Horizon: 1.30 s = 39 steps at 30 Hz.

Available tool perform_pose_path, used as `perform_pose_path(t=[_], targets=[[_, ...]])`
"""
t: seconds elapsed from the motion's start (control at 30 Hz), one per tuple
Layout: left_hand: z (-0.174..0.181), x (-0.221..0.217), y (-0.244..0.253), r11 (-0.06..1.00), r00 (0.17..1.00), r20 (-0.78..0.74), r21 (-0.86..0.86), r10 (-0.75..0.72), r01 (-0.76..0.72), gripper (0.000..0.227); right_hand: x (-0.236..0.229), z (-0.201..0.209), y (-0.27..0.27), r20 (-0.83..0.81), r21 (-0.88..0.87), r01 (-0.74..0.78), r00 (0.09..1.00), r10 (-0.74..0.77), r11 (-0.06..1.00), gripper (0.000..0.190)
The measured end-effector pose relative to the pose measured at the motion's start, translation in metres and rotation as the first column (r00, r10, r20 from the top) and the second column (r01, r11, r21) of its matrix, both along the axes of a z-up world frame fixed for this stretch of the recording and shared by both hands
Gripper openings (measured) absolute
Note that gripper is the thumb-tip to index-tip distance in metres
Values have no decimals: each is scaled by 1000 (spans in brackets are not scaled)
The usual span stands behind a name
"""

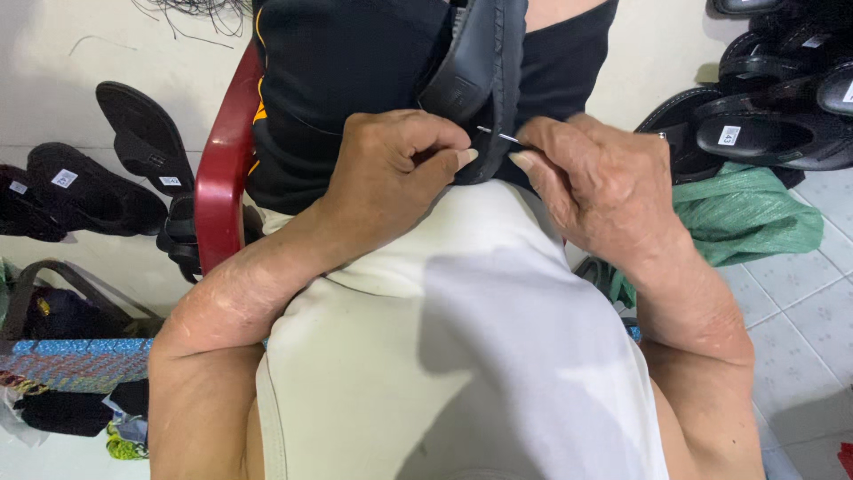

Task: The person sews a black shoe using a needle and thread. They repeatedly push the needle through the shoe's upper and pull the thread to secure stitches. The hands remain in view throughout the process.

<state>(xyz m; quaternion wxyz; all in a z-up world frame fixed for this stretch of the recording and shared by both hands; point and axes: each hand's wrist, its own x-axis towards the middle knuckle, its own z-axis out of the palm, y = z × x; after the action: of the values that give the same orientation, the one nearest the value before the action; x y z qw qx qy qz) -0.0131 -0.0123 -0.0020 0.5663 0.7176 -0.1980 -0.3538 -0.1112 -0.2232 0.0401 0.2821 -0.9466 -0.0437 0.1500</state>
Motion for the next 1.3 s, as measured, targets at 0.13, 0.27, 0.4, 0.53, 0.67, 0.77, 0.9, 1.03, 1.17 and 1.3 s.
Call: perform_pose_path(t=[0.13, 0.27, 0.4, 0.53, 0.67, 0.77, 0.9, 1.03, 1.17, 1.3], targets=[[3, 5, -11, 994, 894, -435, 75, 104, -80, 5, -17, 19, 8, -12, -91, 83, 996, -84, 992, 15], [-1, 3, -18, 969, 766, -604, 42, 219, -243, 15, -67, 46, -4, -105, -79, 219, 968, -226, 973, 10], [3, 0, -11, 953, 824, -484, 88, 294, -288, 9, -51, 17, 9, -120, 148, 302, 951, -286, 942, 19], [6, -8, 11, 957, 841, -461, 80, 283, -278, 10, -45, -17, 29, 74, 288, 426, 883, -463, 858, 39], [15, 7, 6, 998, 998, 49, -42, -45, 47, 23, -12, -20, 38, -197, 391, 522, 852, -485, 758, 13], [1, 2, -5, 990, 997, 72, -144, 19, -8, 27, -33, -15, 34, -553, 676, 688, 711, -435, 264, 40], [2, 0, 1, 981, 962, 270, -170, -50, 99, 26, -41, -3, 36, -374, 625, 616, 776, -508, 480, 36], [-7, -7, 14, 969, 891, 387, 158, -237, 189, 17, -43, -30, 17, -403, 761, 601, 732, -550, 243, 24], [3, 2, 11, 987, 990, 42, -80, -134, 137, 27, -10, -10, 1, -459, 790, 544, 831, -314, 283, 30], [9, 5, 16, 992, 889, -440, -69, -126, 107, 32, 16, 9, 15, -471, 663, 560, 828, -303, 497, 22]])
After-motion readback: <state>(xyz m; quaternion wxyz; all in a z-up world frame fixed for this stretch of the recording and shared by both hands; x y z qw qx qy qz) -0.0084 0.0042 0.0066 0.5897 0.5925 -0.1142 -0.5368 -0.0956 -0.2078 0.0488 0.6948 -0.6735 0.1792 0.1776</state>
